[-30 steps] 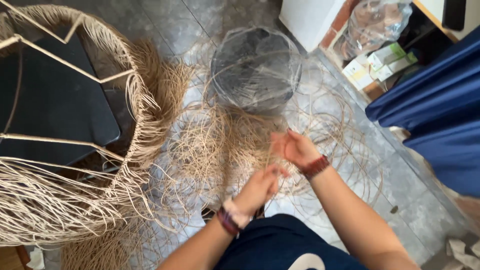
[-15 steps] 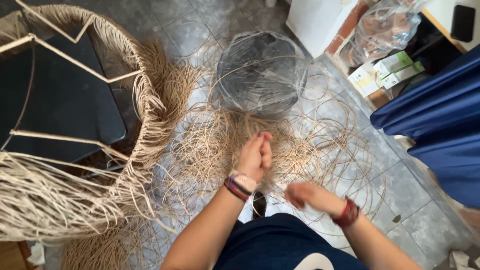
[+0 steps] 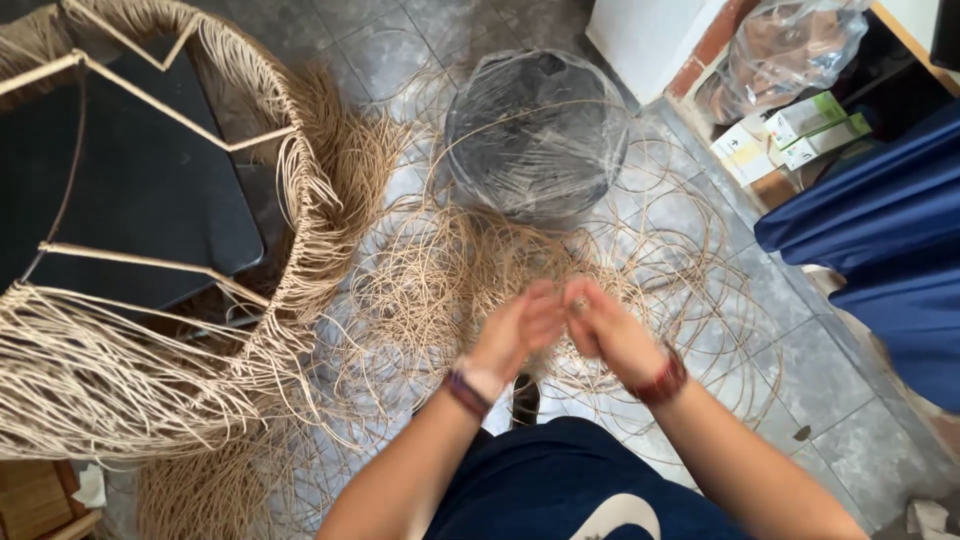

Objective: Weaving natural fiber strands onto a circular frame to create a lampshade.

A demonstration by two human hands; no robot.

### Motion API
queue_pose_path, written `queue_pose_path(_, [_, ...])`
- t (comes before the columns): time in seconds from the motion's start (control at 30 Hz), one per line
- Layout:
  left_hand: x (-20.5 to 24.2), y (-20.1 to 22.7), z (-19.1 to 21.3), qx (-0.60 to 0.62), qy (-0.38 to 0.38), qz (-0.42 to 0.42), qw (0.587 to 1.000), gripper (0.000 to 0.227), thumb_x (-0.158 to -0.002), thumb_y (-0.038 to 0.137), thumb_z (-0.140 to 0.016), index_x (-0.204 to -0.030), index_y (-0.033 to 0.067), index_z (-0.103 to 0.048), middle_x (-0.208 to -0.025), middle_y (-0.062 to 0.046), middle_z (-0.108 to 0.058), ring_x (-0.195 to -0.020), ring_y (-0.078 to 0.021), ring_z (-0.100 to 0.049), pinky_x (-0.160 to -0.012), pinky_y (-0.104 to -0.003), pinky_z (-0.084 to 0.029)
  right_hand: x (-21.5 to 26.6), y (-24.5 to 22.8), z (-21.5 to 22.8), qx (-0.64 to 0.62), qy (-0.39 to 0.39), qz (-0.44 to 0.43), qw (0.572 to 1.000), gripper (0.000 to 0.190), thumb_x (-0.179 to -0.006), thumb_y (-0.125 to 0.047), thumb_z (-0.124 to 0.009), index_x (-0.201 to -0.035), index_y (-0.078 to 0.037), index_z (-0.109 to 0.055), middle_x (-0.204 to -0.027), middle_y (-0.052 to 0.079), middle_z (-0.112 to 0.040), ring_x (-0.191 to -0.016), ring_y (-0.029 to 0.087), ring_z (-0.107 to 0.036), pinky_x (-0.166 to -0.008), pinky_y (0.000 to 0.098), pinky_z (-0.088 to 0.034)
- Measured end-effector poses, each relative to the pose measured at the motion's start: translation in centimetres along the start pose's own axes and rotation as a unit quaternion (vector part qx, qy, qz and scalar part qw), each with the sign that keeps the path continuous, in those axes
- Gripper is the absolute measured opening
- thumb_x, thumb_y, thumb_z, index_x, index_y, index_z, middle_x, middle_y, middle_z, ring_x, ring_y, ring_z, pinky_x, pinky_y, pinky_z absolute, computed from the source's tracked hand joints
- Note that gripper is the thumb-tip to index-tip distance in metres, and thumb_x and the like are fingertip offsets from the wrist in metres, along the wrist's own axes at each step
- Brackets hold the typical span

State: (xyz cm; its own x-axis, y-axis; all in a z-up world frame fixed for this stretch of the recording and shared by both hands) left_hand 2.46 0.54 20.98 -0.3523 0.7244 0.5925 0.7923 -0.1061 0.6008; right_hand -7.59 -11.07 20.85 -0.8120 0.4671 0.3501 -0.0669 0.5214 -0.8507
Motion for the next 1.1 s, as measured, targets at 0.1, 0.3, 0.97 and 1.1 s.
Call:
queue_pose_path(0.1, [-2.8, 2.3, -1.3, 0.133, -0.05, -0.034, 0.989, 0.038, -0.111, 0.035, -0.04, -0.132, 0.0094, -0.058, -0.1, -0.018, -0.075, -0.093, -0.0287, -0.076, -0.079, -0.038, -0.063, 3.4, 2.7, 0.8, 0.08, -0.108, -0.032, 0.99, 0.021, -0.103, -0.008, -0.04, -0.123, -0.01, -0.046, -0.055, 0.003, -0.043, -0.035, 0.012, -0.042, -0.031, 0.0203, -0.027])
queue_pose_path(0.3, [-0.3, 0.9, -1.2, 0.01, -0.001, -0.102, 0.995, 0.024, -0.111, 0.027, -0.04, -0.099, 0.0143, -0.057, -0.05, 0.006, -0.032, -0.031, -0.0057, -0.035, -0.028, -0.018, -0.025, 1.1, 1.6, 0.4, 0.192, -0.128, -0.07, 0.971, 0.052, -0.101, -0.038, -0.046, -0.133, 0.002, -0.055, -0.121, 0.033, -0.068, -0.113, 0.044, -0.068, -0.09, 0.0533, -0.057])
queue_pose_path(0.97, [-1.2, -2.3, 1.4, -0.079, 0.026, -0.082, 0.993, 0.04, -0.111, 0.03, -0.037, -0.121, 0.0098, -0.07, -0.093, -0.004, -0.065, -0.064, 0.0, -0.051, -0.051, -0.009, -0.046, 0.3, 4.5, 3.8, 0.199, 0.006, -0.05, 0.979, 0.034, -0.104, -0.028, -0.047, -0.082, -0.007, -0.062, -0.055, 0.004, -0.05, -0.042, 0.012, -0.049, -0.036, 0.0211, -0.032])
queue_pose_path(1.1, [-4.1, -2.7, -0.3, 0.02, 0.008, -0.045, 0.999, 0.044, -0.112, 0.034, -0.037, -0.143, 0.008, -0.056, -0.133, -0.015, -0.066, -0.113, -0.0206, -0.067, -0.088, -0.033, -0.06, 3.1, 6.4, 3.3, 0.238, -0.079, -0.101, 0.963, 0.032, -0.103, -0.024, -0.045, -0.081, -0.007, -0.061, -0.057, 0.002, -0.048, -0.046, 0.012, -0.046, -0.04, 0.0209, -0.033])
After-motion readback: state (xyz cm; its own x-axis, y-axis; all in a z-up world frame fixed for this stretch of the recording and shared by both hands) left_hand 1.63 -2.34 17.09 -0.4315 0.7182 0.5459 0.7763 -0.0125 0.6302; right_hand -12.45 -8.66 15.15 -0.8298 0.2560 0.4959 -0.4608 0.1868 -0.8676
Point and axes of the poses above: each hand's wrist, its own x-axis away from the middle knuckle, its own z-axis out of the back of the hand, y = z × x, the point moved 6 cm from there along -x, towards the middle knuckle
